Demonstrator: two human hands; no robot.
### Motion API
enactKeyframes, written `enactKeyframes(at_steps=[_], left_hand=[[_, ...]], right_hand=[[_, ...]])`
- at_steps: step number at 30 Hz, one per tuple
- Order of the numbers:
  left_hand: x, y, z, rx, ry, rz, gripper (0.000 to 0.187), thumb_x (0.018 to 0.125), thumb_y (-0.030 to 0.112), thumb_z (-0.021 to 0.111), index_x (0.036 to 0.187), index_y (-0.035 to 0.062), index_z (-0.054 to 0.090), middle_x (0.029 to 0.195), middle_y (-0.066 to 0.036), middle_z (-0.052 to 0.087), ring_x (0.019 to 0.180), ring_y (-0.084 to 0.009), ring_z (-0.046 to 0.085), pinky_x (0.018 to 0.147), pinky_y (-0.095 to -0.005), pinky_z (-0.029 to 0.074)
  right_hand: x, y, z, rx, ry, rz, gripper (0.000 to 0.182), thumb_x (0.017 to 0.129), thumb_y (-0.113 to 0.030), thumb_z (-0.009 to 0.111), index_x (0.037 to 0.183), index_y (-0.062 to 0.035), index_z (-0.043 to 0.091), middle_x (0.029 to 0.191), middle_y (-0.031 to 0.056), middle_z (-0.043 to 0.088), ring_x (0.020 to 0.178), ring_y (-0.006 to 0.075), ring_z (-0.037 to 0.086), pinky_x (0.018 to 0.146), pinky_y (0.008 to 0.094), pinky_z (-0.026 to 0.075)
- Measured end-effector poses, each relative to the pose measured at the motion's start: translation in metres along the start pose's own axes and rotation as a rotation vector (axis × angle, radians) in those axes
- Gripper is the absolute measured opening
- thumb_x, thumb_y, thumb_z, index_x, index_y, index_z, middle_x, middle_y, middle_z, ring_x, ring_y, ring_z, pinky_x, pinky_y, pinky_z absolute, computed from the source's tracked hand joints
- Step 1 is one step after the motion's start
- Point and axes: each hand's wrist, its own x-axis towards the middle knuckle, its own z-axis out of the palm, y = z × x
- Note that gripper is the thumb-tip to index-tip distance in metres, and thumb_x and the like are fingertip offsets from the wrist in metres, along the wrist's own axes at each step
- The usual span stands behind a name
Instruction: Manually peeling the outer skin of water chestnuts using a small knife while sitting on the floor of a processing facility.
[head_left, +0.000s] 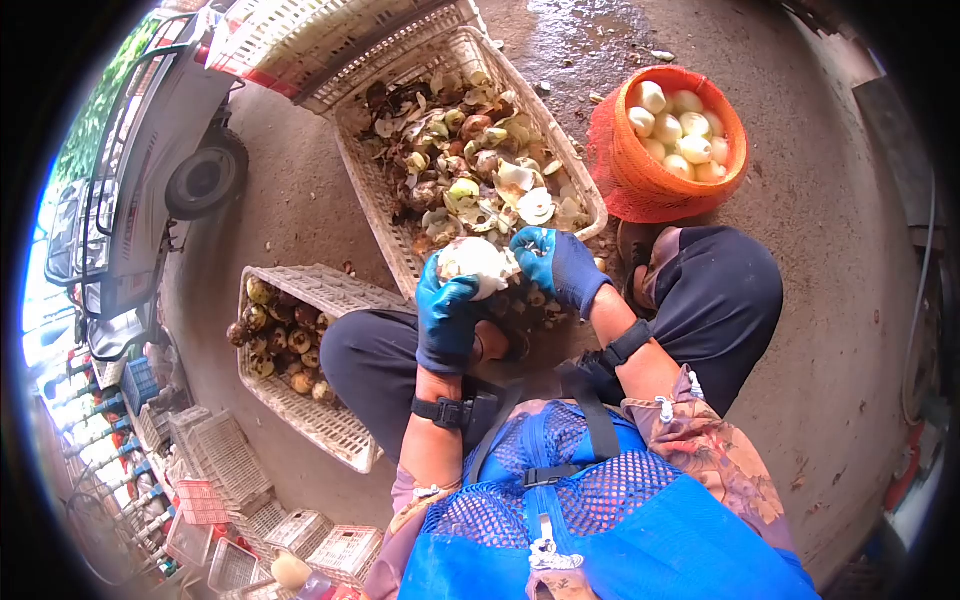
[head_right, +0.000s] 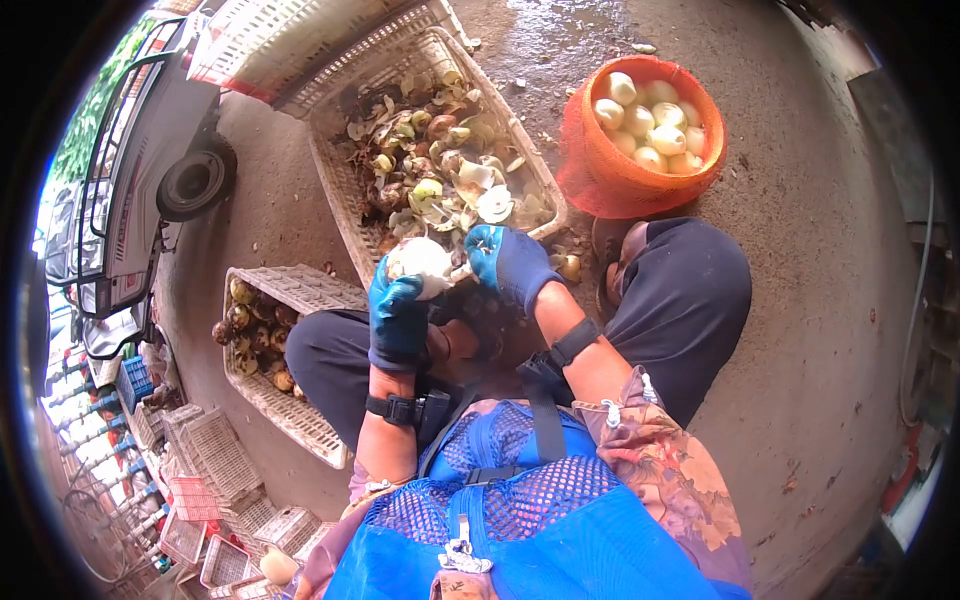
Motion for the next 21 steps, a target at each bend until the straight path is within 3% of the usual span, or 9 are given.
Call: enactKeyframes(at_steps=[1,2,6,9,10,13,14,17,21], left_hand=[[0.002,-0.003,-0.005,0.026,0.000,-0.016,0.046,0.077,0.004,0.057,0.123,-0.0002,0.053,0.109,-0.013,0.063,0.097,-0.0278,0.066,0.080,-0.0414,0.059],[0.003,-0.005,-0.010,0.051,0.004,-0.028,0.046,0.077,0.004,0.057,0.123,0.0005,0.052,0.109,-0.013,0.063,0.096,-0.0284,0.066,0.079,-0.0423,0.059],[0.001,0.006,-0.001,-0.058,0.035,-0.104,0.048,0.076,0.005,0.061,0.124,0.0023,0.051,0.110,-0.014,0.063,0.091,-0.0286,0.067,0.076,-0.0419,0.060],[0.006,0.004,-0.008,0.188,-0.006,-0.051,0.050,0.076,0.008,0.066,0.124,0.0018,0.052,0.109,-0.012,0.064,0.089,-0.0254,0.068,0.074,-0.0388,0.061],[0.007,0.004,-0.009,0.304,-0.023,-0.025,0.051,0.076,0.009,0.067,0.124,0.0017,0.052,0.109,-0.011,0.064,0.089,-0.0243,0.068,0.074,-0.0377,0.061],[0.000,0.010,0.000,0.117,-0.048,-0.033,0.054,0.076,0.012,0.070,0.126,0.0009,0.052,0.109,-0.010,0.064,0.090,-0.0211,0.067,0.073,-0.0340,0.060],[0.000,0.008,0.001,0.140,-0.018,-0.033,0.060,0.076,0.014,0.070,0.130,0.0010,0.049,0.110,-0.010,0.064,0.092,-0.0209,0.067,0.073,-0.0315,0.059],[0.000,0.006,0.002,0.138,-0.021,-0.023,0.061,0.076,0.017,0.071,0.130,0.0014,0.048,0.112,-0.010,0.064,0.094,-0.0207,0.066,0.072,-0.0304,0.059],[0.001,0.004,0.000,0.020,-0.027,-0.089,0.054,0.080,0.015,0.067,0.129,0.0019,0.048,0.114,-0.009,0.063,0.097,-0.0209,0.066,0.075,-0.0312,0.058]], right_hand=[[0.001,0.000,-0.001,0.048,-0.021,0.032,0.027,0.087,-0.032,0.059,0.103,-0.0144,0.070,0.090,0.0165,0.070,0.087,0.0322,0.068,0.080,0.0401,0.053],[0.000,-0.001,-0.001,0.173,-0.032,0.091,0.026,0.089,-0.027,0.062,0.108,-0.0105,0.069,0.091,0.0120,0.072,0.084,0.0202,0.068,0.079,0.0324,0.053],[-0.004,-0.013,0.001,0.645,0.028,-0.080,0.030,0.091,-0.012,0.065,0.121,-0.0050,0.064,0.100,0.0019,0.067,0.088,0.0074,0.056,0.076,0.0248,0.050],[-0.013,-0.034,-0.007,0.628,-0.091,-0.149,0.033,0.090,-0.013,0.066,0.122,-0.0060,0.063,0.097,0.0014,0.066,0.086,0.0081,0.057,0.075,0.0255,0.050],[-0.015,-0.037,-0.011,0.527,-0.136,-0.191,0.027,0.090,-0.013,0.064,0.116,-0.0056,0.066,0.091,0.0029,0.067,0.082,0.0087,0.057,0.073,0.0262,0.049],[-0.013,-0.037,0.000,0.390,0.015,-0.279,0.020,0.089,-0.014,0.064,0.106,-0.0042,0.068,0.085,0.0063,0.067,0.079,0.0095,0.059,0.071,0.0273,0.049],[-0.008,-0.031,0.005,0.340,0.104,-0.350,0.016,0.088,-0.016,0.063,0.097,-0.0040,0.067,0.082,0.0129,0.066,0.072,0.0193,0.064,0.067,0.0311,0.050],[-0.013,-0.042,-0.004,0.066,0.175,-0.357,0.016,0.087,-0.019,0.063,0.093,-0.0044,0.066,0.081,0.0181,0.065,0.073,0.0332,0.065,0.065,0.0351,0.050],[-0.012,-0.035,-0.003,0.094,0.283,-0.282,0.015,0.086,-0.020,0.062,0.090,-0.0060,0.066,0.081,0.0198,0.064,0.077,0.0397,0.063,0.064,0.0385,0.050]])
